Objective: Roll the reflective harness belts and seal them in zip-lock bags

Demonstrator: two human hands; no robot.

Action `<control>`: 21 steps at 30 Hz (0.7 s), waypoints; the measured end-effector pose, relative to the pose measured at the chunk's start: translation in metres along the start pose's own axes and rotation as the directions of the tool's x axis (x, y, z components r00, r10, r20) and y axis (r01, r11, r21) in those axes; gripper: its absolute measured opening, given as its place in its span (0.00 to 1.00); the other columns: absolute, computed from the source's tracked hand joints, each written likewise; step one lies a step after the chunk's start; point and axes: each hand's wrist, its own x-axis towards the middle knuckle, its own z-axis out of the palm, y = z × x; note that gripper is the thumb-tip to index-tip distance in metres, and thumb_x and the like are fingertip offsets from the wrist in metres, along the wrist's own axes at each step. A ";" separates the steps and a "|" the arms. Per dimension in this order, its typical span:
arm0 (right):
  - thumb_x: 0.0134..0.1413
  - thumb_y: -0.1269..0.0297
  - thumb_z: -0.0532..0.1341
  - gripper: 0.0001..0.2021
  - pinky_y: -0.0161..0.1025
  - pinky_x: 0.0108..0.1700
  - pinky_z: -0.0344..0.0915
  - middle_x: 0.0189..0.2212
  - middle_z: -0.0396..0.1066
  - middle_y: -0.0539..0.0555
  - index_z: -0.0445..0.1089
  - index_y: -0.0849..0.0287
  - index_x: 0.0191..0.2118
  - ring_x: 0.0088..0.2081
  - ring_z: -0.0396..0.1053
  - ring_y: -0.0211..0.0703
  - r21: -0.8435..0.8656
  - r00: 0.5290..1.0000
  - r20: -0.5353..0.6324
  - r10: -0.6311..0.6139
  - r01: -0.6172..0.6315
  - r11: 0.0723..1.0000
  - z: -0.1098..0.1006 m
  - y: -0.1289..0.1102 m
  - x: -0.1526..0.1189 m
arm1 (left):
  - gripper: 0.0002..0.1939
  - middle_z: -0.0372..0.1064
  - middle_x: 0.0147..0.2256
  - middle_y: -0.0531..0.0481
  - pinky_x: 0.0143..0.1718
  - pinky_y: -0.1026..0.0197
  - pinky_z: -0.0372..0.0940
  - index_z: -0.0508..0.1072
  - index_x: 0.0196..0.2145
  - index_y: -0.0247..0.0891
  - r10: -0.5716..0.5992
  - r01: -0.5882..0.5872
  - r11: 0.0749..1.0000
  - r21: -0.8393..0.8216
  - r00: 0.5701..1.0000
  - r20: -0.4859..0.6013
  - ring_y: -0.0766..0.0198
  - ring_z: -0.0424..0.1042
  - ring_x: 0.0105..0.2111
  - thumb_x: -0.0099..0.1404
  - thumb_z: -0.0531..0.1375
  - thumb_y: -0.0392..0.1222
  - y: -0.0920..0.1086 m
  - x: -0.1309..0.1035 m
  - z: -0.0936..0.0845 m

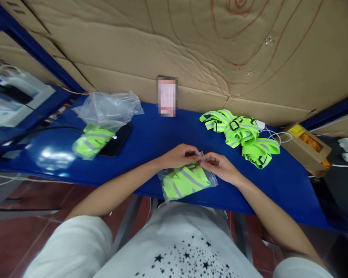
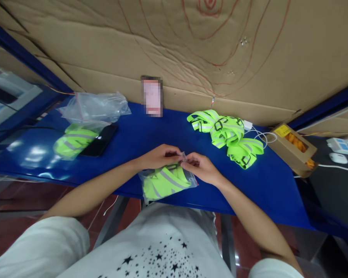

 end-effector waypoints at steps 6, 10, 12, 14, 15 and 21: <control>0.49 0.48 0.73 0.19 0.35 0.35 0.66 0.28 0.75 0.48 0.74 0.59 0.36 0.30 0.71 0.37 0.107 0.995 0.025 0.101 -0.103 0.989 -0.004 -0.001 0.000 | 0.19 0.77 0.36 0.46 0.35 0.64 0.63 0.77 0.44 0.33 0.010 -0.016 0.999 -0.049 0.993 -0.120 0.64 0.73 0.35 0.71 0.59 0.53 -0.001 0.002 0.005; 0.48 0.46 0.74 0.21 0.35 0.32 0.64 0.28 0.74 0.49 0.74 0.59 0.35 0.27 0.68 0.36 0.134 0.988 0.036 0.152 -0.155 0.979 -0.003 -0.005 0.001 | 0.14 0.78 0.36 0.45 0.40 0.62 0.66 0.76 0.41 0.33 0.055 -0.066 0.996 -0.056 0.982 -0.180 0.62 0.76 0.37 0.71 0.60 0.48 -0.002 0.001 0.009; 0.46 0.45 0.74 0.22 0.35 0.32 0.64 0.27 0.73 0.49 0.73 0.60 0.33 0.27 0.67 0.35 0.144 0.989 0.018 0.148 -0.149 0.978 -0.001 -0.005 0.002 | 0.13 0.78 0.36 0.46 0.40 0.62 0.65 0.76 0.40 0.34 0.069 -0.072 0.997 -0.005 0.973 -0.222 0.62 0.76 0.37 0.71 0.60 0.47 -0.001 0.001 0.012; 0.46 0.44 0.74 0.22 0.34 0.31 0.63 0.26 0.73 0.48 0.73 0.59 0.32 0.27 0.67 0.35 0.128 0.993 -0.007 0.121 -0.119 0.985 0.001 -0.004 0.002 | 0.12 0.78 0.36 0.47 0.40 0.63 0.65 0.76 0.40 0.34 0.078 -0.069 0.997 0.044 0.964 -0.255 0.63 0.75 0.37 0.72 0.59 0.46 0.000 0.000 0.015; 0.47 0.44 0.73 0.22 0.34 0.31 0.63 0.26 0.73 0.48 0.73 0.59 0.32 0.27 0.67 0.36 0.106 0.995 -0.020 0.097 -0.094 0.990 0.002 -0.004 0.001 | 0.12 0.77 0.36 0.47 0.39 0.63 0.64 0.76 0.40 0.35 0.079 -0.068 0.996 0.053 0.961 -0.264 0.63 0.75 0.36 0.72 0.59 0.47 0.000 0.000 0.016; 0.54 0.46 0.69 0.18 0.37 0.35 0.66 0.30 0.77 0.51 0.74 0.58 0.34 0.31 0.72 0.40 -0.046 0.996 -0.088 -0.020 0.016 0.999 0.002 -0.004 -0.001 | 0.17 0.76 0.33 0.48 0.33 0.65 0.62 0.78 0.42 0.33 0.025 -0.038 0.996 -0.078 0.987 -0.160 0.66 0.71 0.31 0.69 0.62 0.52 -0.002 0.001 0.016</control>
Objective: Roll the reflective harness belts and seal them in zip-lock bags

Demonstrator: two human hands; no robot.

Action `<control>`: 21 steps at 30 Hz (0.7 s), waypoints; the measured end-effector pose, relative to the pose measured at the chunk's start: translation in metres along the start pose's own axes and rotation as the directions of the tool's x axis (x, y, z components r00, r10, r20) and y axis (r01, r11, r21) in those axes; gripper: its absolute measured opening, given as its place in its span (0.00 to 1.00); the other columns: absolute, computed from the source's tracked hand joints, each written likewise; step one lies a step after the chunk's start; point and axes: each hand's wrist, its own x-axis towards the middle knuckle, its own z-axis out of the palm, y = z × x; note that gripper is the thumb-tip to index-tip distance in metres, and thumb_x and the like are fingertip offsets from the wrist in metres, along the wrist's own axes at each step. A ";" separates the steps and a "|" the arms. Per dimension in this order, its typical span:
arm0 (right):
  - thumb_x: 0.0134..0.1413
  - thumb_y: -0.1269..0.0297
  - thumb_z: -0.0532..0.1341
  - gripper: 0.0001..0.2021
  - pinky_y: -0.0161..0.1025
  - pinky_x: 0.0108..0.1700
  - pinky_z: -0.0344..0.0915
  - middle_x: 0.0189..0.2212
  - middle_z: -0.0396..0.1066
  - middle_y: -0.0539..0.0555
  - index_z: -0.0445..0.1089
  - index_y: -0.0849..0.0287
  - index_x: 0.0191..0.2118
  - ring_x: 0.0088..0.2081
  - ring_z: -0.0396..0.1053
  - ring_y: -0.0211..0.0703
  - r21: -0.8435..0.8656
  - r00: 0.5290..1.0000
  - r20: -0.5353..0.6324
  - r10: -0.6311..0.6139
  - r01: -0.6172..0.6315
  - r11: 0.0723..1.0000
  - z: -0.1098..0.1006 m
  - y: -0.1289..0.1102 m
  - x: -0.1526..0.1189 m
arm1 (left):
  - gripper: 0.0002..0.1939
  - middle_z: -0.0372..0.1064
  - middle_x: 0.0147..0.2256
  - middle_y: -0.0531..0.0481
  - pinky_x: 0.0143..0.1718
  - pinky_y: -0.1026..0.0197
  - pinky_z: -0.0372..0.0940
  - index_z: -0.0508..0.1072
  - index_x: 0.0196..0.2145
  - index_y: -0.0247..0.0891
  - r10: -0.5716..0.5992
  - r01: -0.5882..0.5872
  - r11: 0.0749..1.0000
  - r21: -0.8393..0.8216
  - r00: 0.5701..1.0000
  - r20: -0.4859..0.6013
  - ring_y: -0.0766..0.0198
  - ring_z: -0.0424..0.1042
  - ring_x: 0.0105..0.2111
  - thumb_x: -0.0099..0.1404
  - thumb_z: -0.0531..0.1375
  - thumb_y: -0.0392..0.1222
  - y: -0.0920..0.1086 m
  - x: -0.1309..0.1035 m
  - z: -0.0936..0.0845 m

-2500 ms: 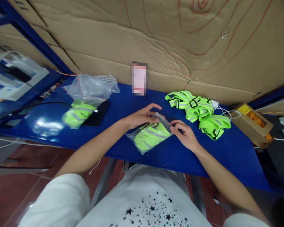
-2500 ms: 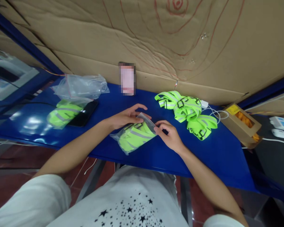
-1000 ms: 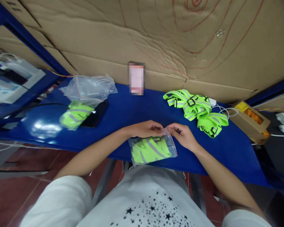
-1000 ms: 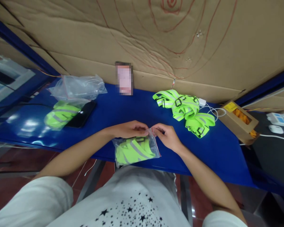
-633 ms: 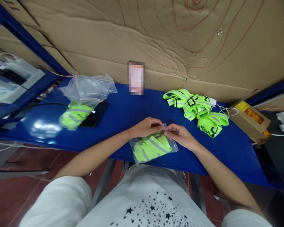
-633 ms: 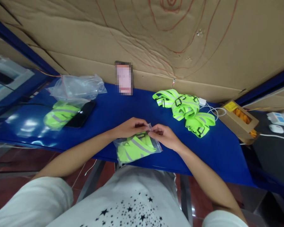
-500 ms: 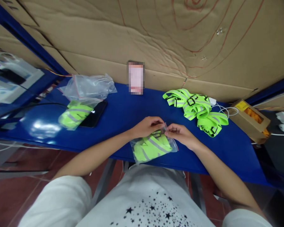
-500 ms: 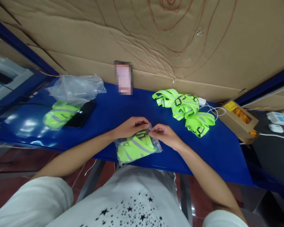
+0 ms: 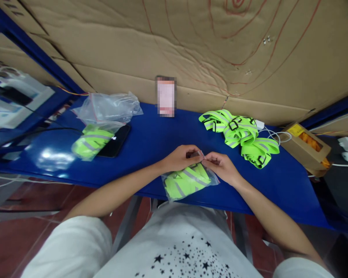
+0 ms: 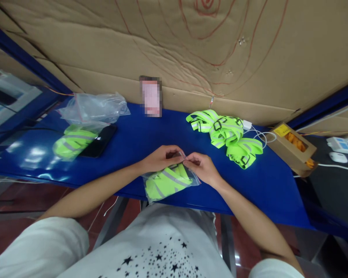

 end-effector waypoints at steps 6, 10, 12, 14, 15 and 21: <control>0.57 0.49 0.67 0.15 0.37 0.36 0.66 0.32 0.78 0.52 0.76 0.58 0.37 0.33 0.73 0.41 -0.130 1.000 -0.008 0.007 -0.008 0.991 -0.004 0.001 -0.001 | 0.14 0.77 0.32 0.48 0.32 0.65 0.61 0.79 0.38 0.33 0.014 -0.011 0.999 0.051 0.998 -0.065 0.66 0.71 0.31 0.67 0.63 0.48 0.000 0.001 -0.001; 0.59 0.51 0.64 0.14 0.36 0.34 0.64 0.31 0.77 0.52 0.75 0.58 0.36 0.32 0.72 0.41 -0.214 0.999 -0.022 -0.024 0.019 0.977 -0.004 0.001 -0.003 | 0.12 0.75 0.30 0.49 0.32 0.65 0.60 0.78 0.36 0.34 0.031 -0.023 0.997 0.075 0.993 -0.111 0.66 0.69 0.29 0.66 0.64 0.46 0.000 0.000 0.001; 0.61 0.52 0.63 0.14 0.36 0.33 0.63 0.30 0.75 0.51 0.75 0.58 0.36 0.31 0.71 0.40 -0.252 0.998 -0.027 -0.047 0.039 0.967 -0.003 0.001 -0.003 | 0.11 0.74 0.29 0.51 0.31 0.65 0.59 0.78 0.36 0.34 0.044 -0.031 0.995 0.100 0.991 -0.127 0.68 0.67 0.28 0.67 0.63 0.45 0.000 -0.001 0.002; 0.62 0.52 0.62 0.13 0.36 0.33 0.63 0.29 0.75 0.51 0.75 0.58 0.36 0.31 0.70 0.40 -0.276 0.998 -0.027 -0.060 0.050 0.960 -0.002 0.002 -0.003 | 0.10 0.73 0.28 0.52 0.31 0.66 0.58 0.78 0.36 0.34 0.055 -0.040 0.992 0.118 0.990 -0.132 0.68 0.66 0.27 0.67 0.62 0.45 0.000 -0.001 0.003; 0.62 0.52 0.62 0.14 0.36 0.33 0.63 0.29 0.75 0.51 0.75 0.58 0.36 0.30 0.70 0.40 -0.281 0.998 -0.027 -0.064 0.054 0.958 -0.002 0.002 -0.003 | 0.10 0.73 0.28 0.52 0.31 0.66 0.58 0.78 0.36 0.34 0.059 -0.043 0.991 0.124 0.990 -0.128 0.68 0.66 0.28 0.68 0.62 0.45 -0.001 0.000 0.003; 0.61 0.51 0.63 0.14 0.37 0.35 0.67 0.34 0.80 0.53 0.77 0.57 0.39 0.34 0.75 0.43 -0.249 0.997 -0.013 -0.076 0.070 0.966 -0.004 0.002 -0.003 | 0.15 0.78 0.37 0.46 0.36 0.64 0.64 0.79 0.41 0.34 0.055 -0.050 0.991 0.123 0.998 -0.040 0.64 0.73 0.34 0.71 0.58 0.48 -0.006 0.003 -0.004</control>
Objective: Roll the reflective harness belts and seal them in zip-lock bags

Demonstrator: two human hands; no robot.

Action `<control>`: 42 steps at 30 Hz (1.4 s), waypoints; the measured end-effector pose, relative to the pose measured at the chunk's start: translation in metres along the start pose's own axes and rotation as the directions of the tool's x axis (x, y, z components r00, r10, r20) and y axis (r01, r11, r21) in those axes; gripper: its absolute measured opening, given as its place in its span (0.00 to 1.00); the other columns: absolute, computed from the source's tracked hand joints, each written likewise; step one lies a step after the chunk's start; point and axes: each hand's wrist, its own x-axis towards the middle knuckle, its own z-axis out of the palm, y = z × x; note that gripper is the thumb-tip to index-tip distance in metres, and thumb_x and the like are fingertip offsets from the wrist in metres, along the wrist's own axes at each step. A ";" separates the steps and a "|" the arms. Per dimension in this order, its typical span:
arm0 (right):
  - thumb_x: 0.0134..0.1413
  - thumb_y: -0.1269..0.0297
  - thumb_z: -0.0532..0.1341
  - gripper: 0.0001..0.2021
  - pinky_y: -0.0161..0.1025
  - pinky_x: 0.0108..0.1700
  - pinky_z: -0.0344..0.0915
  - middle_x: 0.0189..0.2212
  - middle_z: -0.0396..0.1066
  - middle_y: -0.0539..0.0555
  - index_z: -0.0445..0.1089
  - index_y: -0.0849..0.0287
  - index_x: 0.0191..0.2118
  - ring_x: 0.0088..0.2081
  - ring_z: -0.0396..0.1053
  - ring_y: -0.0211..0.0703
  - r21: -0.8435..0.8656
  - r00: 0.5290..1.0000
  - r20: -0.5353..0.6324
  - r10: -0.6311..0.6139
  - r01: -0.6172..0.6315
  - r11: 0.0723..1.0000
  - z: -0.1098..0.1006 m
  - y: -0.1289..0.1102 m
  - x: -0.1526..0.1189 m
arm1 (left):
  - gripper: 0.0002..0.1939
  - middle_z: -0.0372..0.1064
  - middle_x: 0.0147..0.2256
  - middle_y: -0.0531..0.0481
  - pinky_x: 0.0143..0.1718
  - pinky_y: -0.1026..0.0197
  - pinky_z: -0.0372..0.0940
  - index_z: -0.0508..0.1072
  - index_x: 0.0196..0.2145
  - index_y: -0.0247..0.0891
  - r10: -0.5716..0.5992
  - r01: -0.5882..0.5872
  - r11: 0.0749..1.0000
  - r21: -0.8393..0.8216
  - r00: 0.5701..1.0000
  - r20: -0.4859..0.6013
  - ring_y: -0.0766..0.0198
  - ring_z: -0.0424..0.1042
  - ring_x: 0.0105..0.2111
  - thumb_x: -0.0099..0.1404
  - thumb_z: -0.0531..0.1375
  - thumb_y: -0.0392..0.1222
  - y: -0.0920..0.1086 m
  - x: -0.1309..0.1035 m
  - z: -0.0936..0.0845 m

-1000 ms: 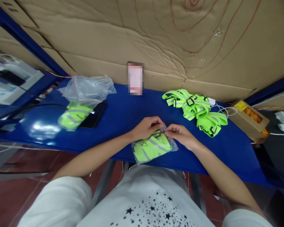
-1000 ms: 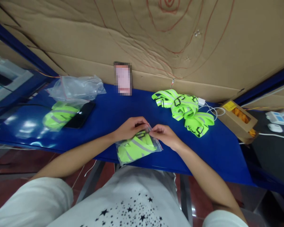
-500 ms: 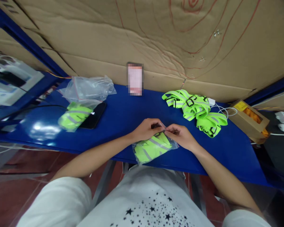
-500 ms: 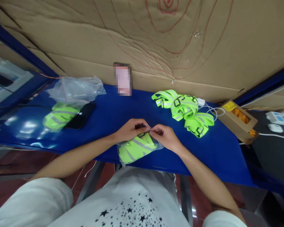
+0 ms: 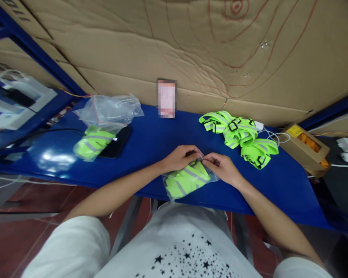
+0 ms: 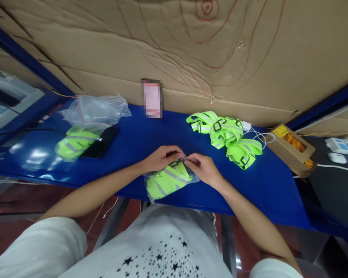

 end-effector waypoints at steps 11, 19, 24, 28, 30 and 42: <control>0.63 0.52 0.61 0.14 0.37 0.35 0.64 0.31 0.77 0.52 0.76 0.57 0.37 0.32 0.72 0.41 -0.069 1.000 -0.018 -0.021 0.019 0.997 0.004 0.005 0.001 | 0.16 0.77 0.32 0.50 0.32 0.65 0.60 0.79 0.39 0.35 0.047 -0.041 0.993 0.110 0.998 -0.052 0.66 0.70 0.30 0.73 0.58 0.50 -0.003 0.000 0.002; 0.62 0.50 0.63 0.15 0.36 0.34 0.63 0.30 0.73 0.51 0.73 0.57 0.38 0.32 0.69 0.40 0.087 1.000 -0.010 0.011 -0.010 0.996 0.007 0.006 0.001 | 0.19 0.73 0.30 0.50 0.29 0.66 0.59 0.79 0.41 0.32 0.002 0.013 0.988 -0.153 0.995 0.096 0.68 0.66 0.27 0.67 0.64 0.54 -0.004 0.003 -0.005; 0.67 0.51 0.59 0.13 0.34 0.30 0.56 0.24 0.63 0.45 0.70 0.56 0.41 0.26 0.60 0.36 0.011 0.999 0.011 -0.045 0.045 0.999 0.010 0.002 -0.001 | 0.19 0.71 0.26 0.52 0.26 0.67 0.55 0.79 0.38 0.33 0.023 -0.014 0.985 -0.170 0.999 0.049 0.71 0.62 0.24 0.67 0.65 0.55 -0.005 0.002 -0.001; 0.67 0.50 0.59 0.14 0.34 0.29 0.55 0.22 0.64 0.45 0.71 0.56 0.42 0.25 0.60 0.35 -0.019 0.999 -0.010 -0.032 0.031 0.999 0.007 0.002 -0.002 | 0.19 0.75 0.29 0.50 0.29 0.66 0.58 0.80 0.41 0.33 0.010 0.000 0.984 -0.176 0.998 0.054 0.69 0.66 0.27 0.68 0.64 0.54 -0.006 0.004 -0.002; 0.65 0.49 0.61 0.15 0.34 0.30 0.57 0.24 0.68 0.46 0.73 0.57 0.42 0.27 0.63 0.36 -0.017 0.999 -0.027 -0.019 0.019 1.000 0.004 0.003 -0.001 | 0.20 0.78 0.34 0.46 0.34 0.65 0.62 0.80 0.42 0.32 0.024 -0.014 0.988 -0.156 0.998 0.063 0.66 0.71 0.31 0.69 0.63 0.54 -0.008 0.006 -0.004; 0.66 0.48 0.59 0.16 0.35 0.30 0.57 0.23 0.66 0.47 0.72 0.56 0.37 0.26 0.63 0.37 -0.086 0.997 -0.057 -0.060 0.055 0.995 0.007 -0.002 -0.001 | 0.16 0.75 0.31 0.50 0.29 0.66 0.57 0.78 0.40 0.35 0.059 -0.058 0.998 0.025 0.998 -0.032 0.68 0.65 0.27 0.71 0.59 0.52 -0.004 0.002 -0.001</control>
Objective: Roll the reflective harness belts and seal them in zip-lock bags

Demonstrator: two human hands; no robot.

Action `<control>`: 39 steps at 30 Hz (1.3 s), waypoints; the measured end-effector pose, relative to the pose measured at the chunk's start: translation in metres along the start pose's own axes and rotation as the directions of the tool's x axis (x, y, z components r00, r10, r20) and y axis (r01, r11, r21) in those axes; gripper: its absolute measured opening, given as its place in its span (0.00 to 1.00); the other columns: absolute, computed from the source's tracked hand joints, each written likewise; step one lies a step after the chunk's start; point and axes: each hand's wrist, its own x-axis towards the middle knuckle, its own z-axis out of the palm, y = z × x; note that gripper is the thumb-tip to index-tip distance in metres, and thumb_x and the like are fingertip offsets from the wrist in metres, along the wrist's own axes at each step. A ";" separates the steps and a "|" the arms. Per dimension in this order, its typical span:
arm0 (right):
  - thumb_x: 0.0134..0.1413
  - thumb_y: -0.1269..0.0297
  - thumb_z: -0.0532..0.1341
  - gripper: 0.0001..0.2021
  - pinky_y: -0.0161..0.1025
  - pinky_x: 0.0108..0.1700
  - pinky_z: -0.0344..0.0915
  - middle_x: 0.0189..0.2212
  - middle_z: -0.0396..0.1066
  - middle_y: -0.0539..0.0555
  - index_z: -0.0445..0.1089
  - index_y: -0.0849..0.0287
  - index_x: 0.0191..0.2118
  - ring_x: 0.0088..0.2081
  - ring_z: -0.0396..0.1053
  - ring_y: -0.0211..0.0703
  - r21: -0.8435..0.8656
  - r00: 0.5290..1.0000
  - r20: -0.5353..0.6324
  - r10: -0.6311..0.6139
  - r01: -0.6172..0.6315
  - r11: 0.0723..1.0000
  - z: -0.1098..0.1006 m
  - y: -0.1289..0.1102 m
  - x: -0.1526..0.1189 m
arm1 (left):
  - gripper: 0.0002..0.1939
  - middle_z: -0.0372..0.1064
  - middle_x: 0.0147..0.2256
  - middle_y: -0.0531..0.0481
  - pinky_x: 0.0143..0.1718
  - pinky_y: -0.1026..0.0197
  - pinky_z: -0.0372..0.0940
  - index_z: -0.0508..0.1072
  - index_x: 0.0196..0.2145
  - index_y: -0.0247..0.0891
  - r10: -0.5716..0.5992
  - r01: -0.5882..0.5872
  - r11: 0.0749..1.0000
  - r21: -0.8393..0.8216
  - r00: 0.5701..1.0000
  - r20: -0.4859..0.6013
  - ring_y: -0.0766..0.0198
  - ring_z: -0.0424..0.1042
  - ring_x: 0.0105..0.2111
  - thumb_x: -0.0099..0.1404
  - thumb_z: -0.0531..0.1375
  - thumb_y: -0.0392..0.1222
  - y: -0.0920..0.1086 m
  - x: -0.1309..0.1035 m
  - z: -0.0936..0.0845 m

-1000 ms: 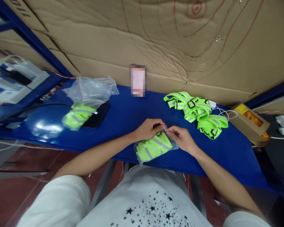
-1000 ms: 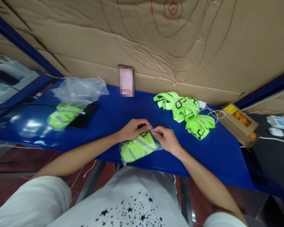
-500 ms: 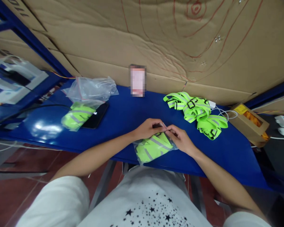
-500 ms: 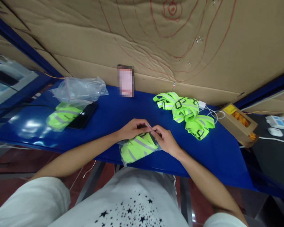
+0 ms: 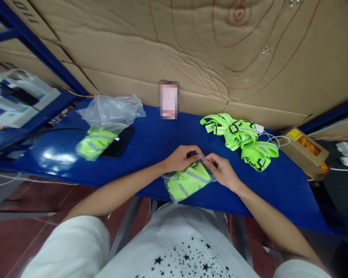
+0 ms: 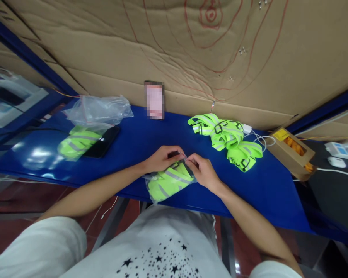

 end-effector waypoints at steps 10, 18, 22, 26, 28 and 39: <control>0.53 0.40 0.68 0.24 0.34 0.30 0.59 0.27 0.71 0.49 0.73 0.60 0.36 0.27 0.65 0.35 0.333 0.954 0.233 0.187 -0.259 0.907 -0.017 0.004 0.008 | 0.16 0.74 0.32 0.49 0.32 0.65 0.60 0.77 0.40 0.34 0.004 -0.005 0.999 -0.033 0.999 -0.038 0.67 0.66 0.29 0.72 0.58 0.51 0.002 0.003 -0.008; 0.53 0.39 0.68 0.24 0.34 0.30 0.61 0.27 0.71 0.50 0.71 0.60 0.33 0.28 0.65 0.35 0.254 0.987 0.107 0.119 -0.143 0.957 -0.016 0.002 0.007 | 0.16 0.74 0.34 0.48 0.34 0.65 0.62 0.76 0.40 0.34 0.027 -0.033 0.998 -0.062 0.996 -0.087 0.66 0.69 0.32 0.72 0.58 0.51 0.004 0.003 -0.008; 0.55 0.39 0.67 0.24 0.34 0.30 0.65 0.29 0.71 0.50 0.72 0.59 0.37 0.28 0.66 0.36 0.298 0.976 0.171 0.137 -0.184 0.937 -0.022 0.003 0.008 | 0.16 0.74 0.34 0.48 0.35 0.65 0.62 0.77 0.40 0.34 0.028 -0.038 0.996 -0.078 0.992 -0.122 0.66 0.68 0.31 0.72 0.59 0.51 0.002 0.003 -0.010; 0.52 0.39 0.68 0.25 0.34 0.29 0.63 0.27 0.70 0.49 0.72 0.59 0.36 0.26 0.65 0.35 0.300 0.958 0.238 0.161 -0.230 0.926 -0.028 0.005 0.009 | 0.16 0.74 0.34 0.48 0.34 0.64 0.63 0.77 0.40 0.34 0.020 -0.032 0.996 -0.088 0.990 -0.138 0.66 0.69 0.32 0.72 0.59 0.51 0.000 0.004 -0.010; 0.53 0.39 0.67 0.25 0.33 0.28 0.61 0.26 0.69 0.48 0.71 0.59 0.35 0.26 0.63 0.34 0.270 0.966 0.216 0.143 -0.200 0.942 -0.027 0.005 0.008 | 0.16 0.75 0.35 0.47 0.36 0.64 0.63 0.77 0.40 0.34 0.029 -0.041 0.995 -0.087 0.990 -0.138 0.66 0.70 0.33 0.72 0.59 0.51 -0.001 0.004 -0.010; 0.61 0.37 0.60 0.24 0.35 0.25 0.52 0.20 0.60 0.45 0.68 0.57 0.34 0.22 0.55 0.34 0.155 0.995 0.055 0.083 -0.091 0.984 -0.029 0.006 0.008 | 0.17 0.76 0.37 0.46 0.40 0.62 0.66 0.77 0.40 0.34 0.016 -0.053 0.989 -0.139 0.966 -0.258 0.64 0.73 0.36 0.70 0.61 0.53 -0.003 0.010 -0.025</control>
